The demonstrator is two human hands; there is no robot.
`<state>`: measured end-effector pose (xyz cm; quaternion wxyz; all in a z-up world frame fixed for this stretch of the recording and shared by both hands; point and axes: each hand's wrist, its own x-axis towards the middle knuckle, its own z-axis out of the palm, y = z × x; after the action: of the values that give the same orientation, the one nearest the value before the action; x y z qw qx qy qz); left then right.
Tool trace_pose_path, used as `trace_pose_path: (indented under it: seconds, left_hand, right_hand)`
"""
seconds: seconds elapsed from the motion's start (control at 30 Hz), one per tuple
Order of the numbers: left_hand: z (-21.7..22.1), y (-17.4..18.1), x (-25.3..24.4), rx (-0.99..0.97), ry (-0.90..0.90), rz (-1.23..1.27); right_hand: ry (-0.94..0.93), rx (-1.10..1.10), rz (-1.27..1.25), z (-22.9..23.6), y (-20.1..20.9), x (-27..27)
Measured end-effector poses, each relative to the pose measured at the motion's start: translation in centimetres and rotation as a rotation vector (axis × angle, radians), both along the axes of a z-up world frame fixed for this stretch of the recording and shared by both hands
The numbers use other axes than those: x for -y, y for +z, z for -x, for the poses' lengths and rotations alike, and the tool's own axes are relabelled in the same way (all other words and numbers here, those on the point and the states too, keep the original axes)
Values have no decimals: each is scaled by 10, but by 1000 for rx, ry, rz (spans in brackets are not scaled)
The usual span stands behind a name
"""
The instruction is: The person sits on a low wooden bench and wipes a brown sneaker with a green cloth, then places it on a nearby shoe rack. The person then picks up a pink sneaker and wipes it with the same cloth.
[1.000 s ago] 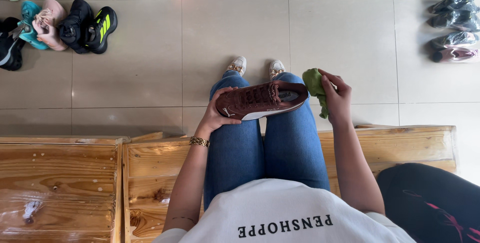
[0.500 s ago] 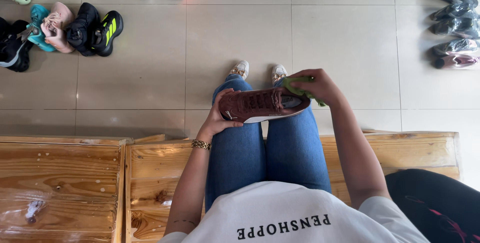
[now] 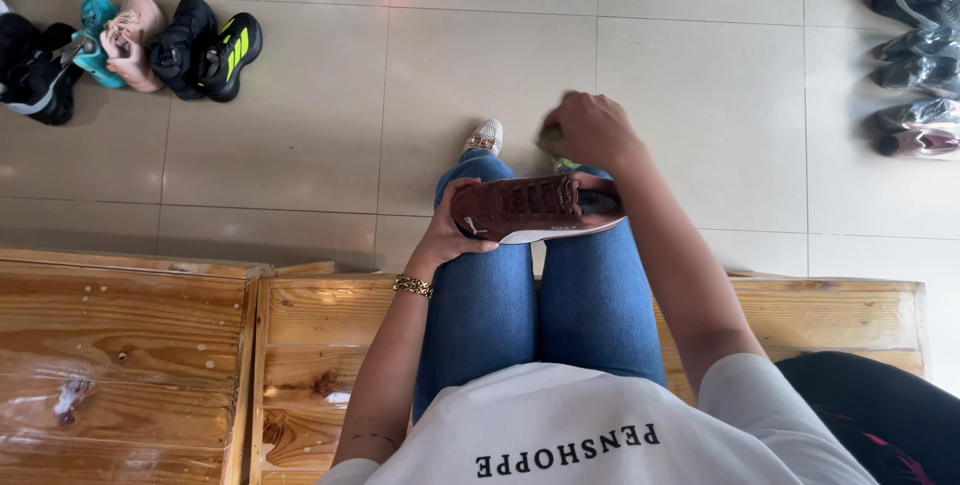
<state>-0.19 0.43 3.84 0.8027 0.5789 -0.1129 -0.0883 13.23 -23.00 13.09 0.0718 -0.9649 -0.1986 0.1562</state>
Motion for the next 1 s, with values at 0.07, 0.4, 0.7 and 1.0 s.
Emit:
trace_pose_path:
  seconds: [0.07, 0.4, 0.7, 1.0]
  left_hand:
    - [1, 0, 2, -15, 14, 37]
    - [5, -21, -2, 40, 23, -164]
    - [3, -4, 3, 4, 21, -132]
    - [9, 2, -1, -8, 1, -201]
  right_hand:
    - [9, 55, -191, 23, -2, -34]
    - [207, 402, -79, 130, -57, -65]
    - [204, 17, 117, 86, 39, -39]
    - [177, -655, -212, 5, 8, -36]
